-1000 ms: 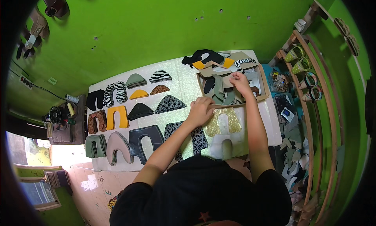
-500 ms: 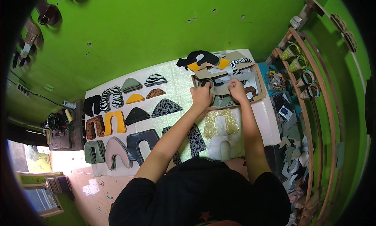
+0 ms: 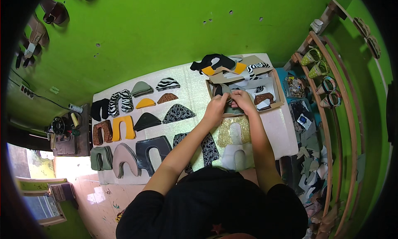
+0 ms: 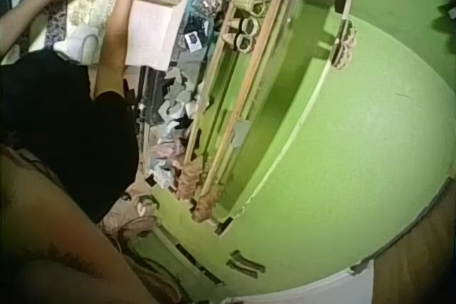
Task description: Organizing and laying out various shoe material components on a workbench.
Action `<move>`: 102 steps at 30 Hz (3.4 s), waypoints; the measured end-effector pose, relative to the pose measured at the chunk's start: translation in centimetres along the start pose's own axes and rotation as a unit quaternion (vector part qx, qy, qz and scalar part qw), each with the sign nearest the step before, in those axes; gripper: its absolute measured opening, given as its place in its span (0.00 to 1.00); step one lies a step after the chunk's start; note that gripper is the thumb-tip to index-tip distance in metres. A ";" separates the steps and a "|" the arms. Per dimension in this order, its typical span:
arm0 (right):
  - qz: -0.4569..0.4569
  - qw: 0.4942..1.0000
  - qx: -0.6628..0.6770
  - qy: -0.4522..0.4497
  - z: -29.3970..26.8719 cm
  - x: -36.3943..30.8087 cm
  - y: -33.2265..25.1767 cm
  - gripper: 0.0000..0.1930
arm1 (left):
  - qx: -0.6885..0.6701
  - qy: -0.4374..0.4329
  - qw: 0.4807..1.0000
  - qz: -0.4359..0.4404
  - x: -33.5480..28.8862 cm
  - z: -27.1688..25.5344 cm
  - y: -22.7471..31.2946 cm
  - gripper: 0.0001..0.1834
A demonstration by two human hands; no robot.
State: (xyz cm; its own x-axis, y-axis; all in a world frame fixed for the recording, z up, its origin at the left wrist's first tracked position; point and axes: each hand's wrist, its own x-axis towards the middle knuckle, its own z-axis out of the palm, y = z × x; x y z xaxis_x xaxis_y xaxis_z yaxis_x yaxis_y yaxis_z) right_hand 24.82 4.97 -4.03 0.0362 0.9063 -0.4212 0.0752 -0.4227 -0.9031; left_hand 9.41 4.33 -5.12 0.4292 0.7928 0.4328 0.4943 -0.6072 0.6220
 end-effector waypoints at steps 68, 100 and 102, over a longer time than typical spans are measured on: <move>-0.283 0.854 -0.428 -0.085 -1.9 2.0 0.7 0.10 | -0.469 0.087 0.824 -0.307 -4.9 -6.1 -1.2 0.10; -0.419 0.881 -0.181 0.120 18.2 -14.7 -3.7 0.09 | -0.512 0.073 0.836 -0.184 -12.9 -10.9 1.8 0.31; -0.383 0.920 -0.065 0.059 18.5 -14.6 -3.4 0.09 | -0.578 0.066 0.789 -0.200 -13.3 -12.1 2.3 0.33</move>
State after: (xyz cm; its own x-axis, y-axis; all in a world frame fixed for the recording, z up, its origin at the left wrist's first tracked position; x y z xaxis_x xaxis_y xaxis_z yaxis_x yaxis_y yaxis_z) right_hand 5.62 -6.76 3.67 0.0294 0.9353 0.3527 0.2424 0.3357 -0.9103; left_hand -4.36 -6.98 -1.60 0.2939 0.9534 0.0678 -0.4813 0.0864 0.8723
